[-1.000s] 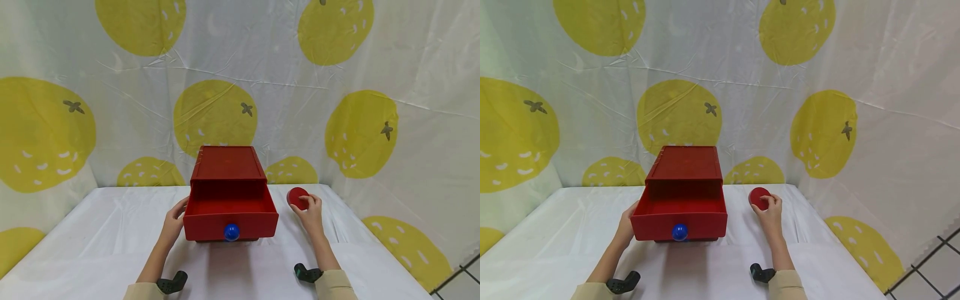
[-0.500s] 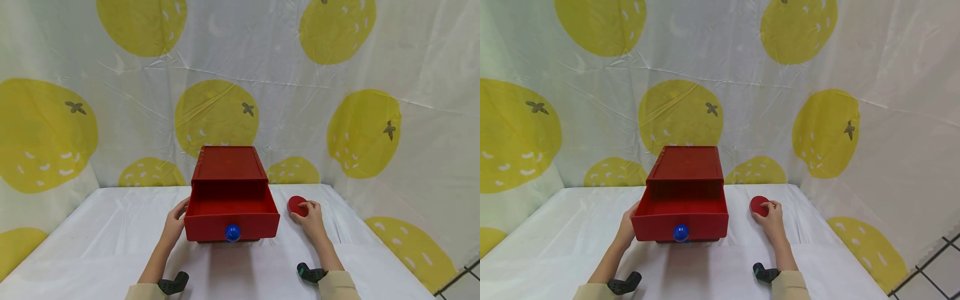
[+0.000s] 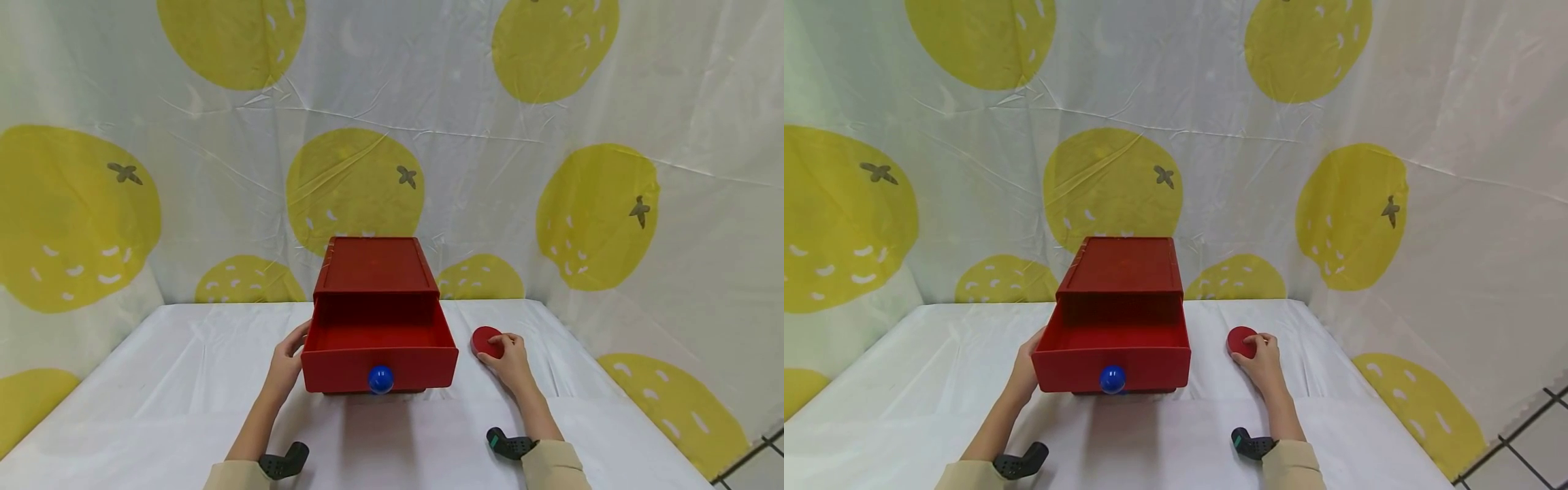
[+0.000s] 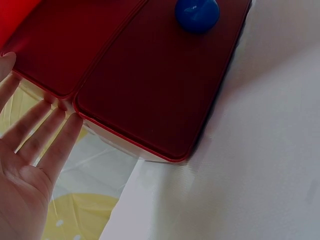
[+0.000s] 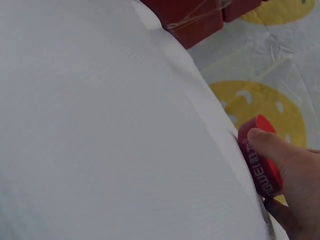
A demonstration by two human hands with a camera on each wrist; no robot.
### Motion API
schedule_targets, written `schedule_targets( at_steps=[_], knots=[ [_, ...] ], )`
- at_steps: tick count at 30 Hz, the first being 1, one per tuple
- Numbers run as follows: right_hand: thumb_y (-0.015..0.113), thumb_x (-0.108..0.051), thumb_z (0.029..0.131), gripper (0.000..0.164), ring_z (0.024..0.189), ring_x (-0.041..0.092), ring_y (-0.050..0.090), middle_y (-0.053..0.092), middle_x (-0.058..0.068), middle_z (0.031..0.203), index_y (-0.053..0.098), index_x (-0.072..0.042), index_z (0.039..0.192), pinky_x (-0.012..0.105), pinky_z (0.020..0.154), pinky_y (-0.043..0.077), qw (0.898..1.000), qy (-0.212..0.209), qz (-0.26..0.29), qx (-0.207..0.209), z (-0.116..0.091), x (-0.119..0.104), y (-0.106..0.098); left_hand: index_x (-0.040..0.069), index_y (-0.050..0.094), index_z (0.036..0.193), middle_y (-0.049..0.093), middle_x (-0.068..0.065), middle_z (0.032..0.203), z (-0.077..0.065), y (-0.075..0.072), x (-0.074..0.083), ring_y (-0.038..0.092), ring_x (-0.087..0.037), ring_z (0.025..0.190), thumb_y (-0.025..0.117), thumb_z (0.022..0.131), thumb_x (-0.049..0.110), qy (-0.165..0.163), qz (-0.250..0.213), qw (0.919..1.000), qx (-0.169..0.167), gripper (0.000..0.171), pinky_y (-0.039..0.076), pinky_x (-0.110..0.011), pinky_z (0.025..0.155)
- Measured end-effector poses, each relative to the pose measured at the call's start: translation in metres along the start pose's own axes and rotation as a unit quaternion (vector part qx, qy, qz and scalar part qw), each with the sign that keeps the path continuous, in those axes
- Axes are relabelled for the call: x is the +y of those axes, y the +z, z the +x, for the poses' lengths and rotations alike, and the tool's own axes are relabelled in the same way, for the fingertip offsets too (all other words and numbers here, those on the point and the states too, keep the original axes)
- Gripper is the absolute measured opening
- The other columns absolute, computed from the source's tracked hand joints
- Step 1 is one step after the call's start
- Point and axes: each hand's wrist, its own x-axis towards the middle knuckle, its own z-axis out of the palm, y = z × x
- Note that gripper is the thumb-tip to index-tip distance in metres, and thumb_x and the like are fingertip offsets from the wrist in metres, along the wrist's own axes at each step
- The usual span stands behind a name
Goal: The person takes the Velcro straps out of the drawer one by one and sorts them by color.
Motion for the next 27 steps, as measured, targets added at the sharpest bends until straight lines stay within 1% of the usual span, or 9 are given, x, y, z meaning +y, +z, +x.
schedule_targets(
  at_steps=[2, 4, 7, 9, 10, 12, 20, 24, 27],
  knots=[
    [0.066, -0.015, 0.081, 0.042, 0.123, 0.044, 0.027, 0.027, 0.027, 0.133, 0.047, 0.000, 0.116, 0.056, 0.093, 0.041, 1.000, -0.002, -0.001, -0.004, -0.0001, 0.0008, 0.0001, 0.007, 0.044, 0.134, 0.048, -0.014, 0.134, -0.0001, 0.0002, -0.0001, 0.049, 0.012, 0.099, 0.051, 0.087, 0.008, 0.000, 0.000, 1.0000, 0.003, 0.047, 0.045, -0.014, 0.081],
    [0.066, -0.016, 0.082, 0.042, 0.124, 0.044, 0.026, 0.026, 0.027, 0.133, 0.047, 0.000, 0.116, 0.056, 0.095, 0.039, 1.000, -0.004, -0.002, -0.008, -0.0003, 0.0018, 0.0004, 0.007, 0.045, 0.133, 0.052, -0.008, 0.129, -0.0002, 0.0005, -0.0004, 0.050, 0.010, 0.098, 0.051, 0.087, 0.007, 0.008, 0.000, 0.9999, 0.007, 0.046, 0.046, -0.015, 0.081],
    [0.064, -0.016, 0.083, 0.041, 0.124, 0.045, 0.026, 0.026, 0.027, 0.133, 0.047, 0.000, 0.116, 0.057, 0.097, 0.036, 1.000, -0.006, -0.003, -0.016, -0.0005, 0.0037, 0.0009, 0.006, 0.047, 0.132, 0.058, 0.010, 0.116, -0.0003, 0.0009, -0.0009, 0.051, 0.009, 0.098, 0.050, 0.088, 0.006, 0.016, -0.001, 0.9998, 0.013, 0.044, 0.046, -0.016, 0.082],
    [0.063, -0.016, 0.084, 0.040, 0.123, 0.045, 0.025, 0.025, 0.028, 0.133, 0.047, 0.000, 0.117, 0.058, 0.099, 0.034, 1.000, -0.008, -0.004, -0.020, -0.0008, 0.0043, 0.0010, 0.005, 0.047, 0.131, 0.057, 0.022, 0.107, -0.0003, 0.0010, -0.0013, 0.052, 0.008, 0.098, 0.050, 0.088, 0.005, 0.020, -0.001, 0.9997, 0.014, 0.043, 0.045, -0.016, 0.082],
    [0.063, -0.016, 0.085, 0.040, 0.123, 0.045, 0.025, 0.025, 0.028, 0.133, 0.047, 0.000, 0.117, 0.058, 0.099, 0.034, 1.000, -0.009, -0.004, -0.022, -0.0008, 0.0045, 0.0010, 0.006, 0.047, 0.131, 0.056, 0.027, 0.104, -0.0004, 0.0010, -0.0013, 0.052, 0.009, 0.098, 0.050, 0.088, 0.005, 0.019, -0.001, 0.9997, 0.014, 0.043, 0.045, -0.016, 0.082],
    [0.062, -0.017, 0.085, 0.039, 0.123, 0.045, 0.026, 0.025, 0.028, 0.133, 0.047, 0.000, 0.118, 0.059, 0.099, 0.034, 1.000, -0.009, -0.006, -0.025, -0.0008, 0.0046, 0.0008, 0.006, 0.047, 0.132, 0.055, 0.031, 0.102, -0.0004, 0.0009, -0.0014, 0.051, 0.009, 0.098, 0.049, 0.088, 0.006, 0.017, -0.002, 0.9998, 0.013, 0.043, 0.045, -0.015, 0.082],
    [0.060, -0.021, 0.087, 0.041, 0.121, 0.045, 0.029, 0.028, 0.028, 0.132, 0.046, -0.001, 0.120, 0.058, 0.098, 0.035, 0.999, 0.000, -0.021, -0.032, 0.0001, 0.0053, 0.0010, 0.005, 0.046, 0.131, 0.054, 0.032, 0.103, 0.0007, 0.0007, -0.0026, 0.051, 0.010, 0.098, 0.048, 0.087, 0.004, 0.017, 0.001, 0.9997, 0.015, 0.044, 0.042, -0.012, 0.085],
    [0.059, -0.021, 0.087, 0.043, 0.121, 0.046, 0.032, 0.030, 0.029, 0.133, 0.046, 0.000, 0.123, 0.057, 0.098, 0.036, 0.999, 0.001, -0.037, -0.036, -0.0009, 0.0041, 0.0001, 0.004, 0.046, 0.132, 0.052, 0.034, 0.102, 0.0007, 0.0009, -0.0021, 0.051, 0.010, 0.098, 0.048, 0.087, 0.004, 0.015, 0.006, 0.9998, 0.014, 0.045, 0.041, -0.011, 0.086],
    [0.058, -0.020, 0.088, 0.045, 0.122, 0.046, 0.032, 0.029, 0.029, 0.135, 0.044, 0.000, 0.126, 0.057, 0.098, 0.036, 0.998, 0.005, -0.045, -0.050, -0.0027, 0.0022, -0.0014, 0.004, 0.046, 0.132, 0.053, 0.031, 0.105, 0.0003, 0.0010, -0.0010, 0.051, 0.010, 0.098, 0.048, 0.087, 0.005, 0.012, 0.010, 0.9998, 0.014, 0.045, 0.041, -0.012, 0.086]
  ],
)
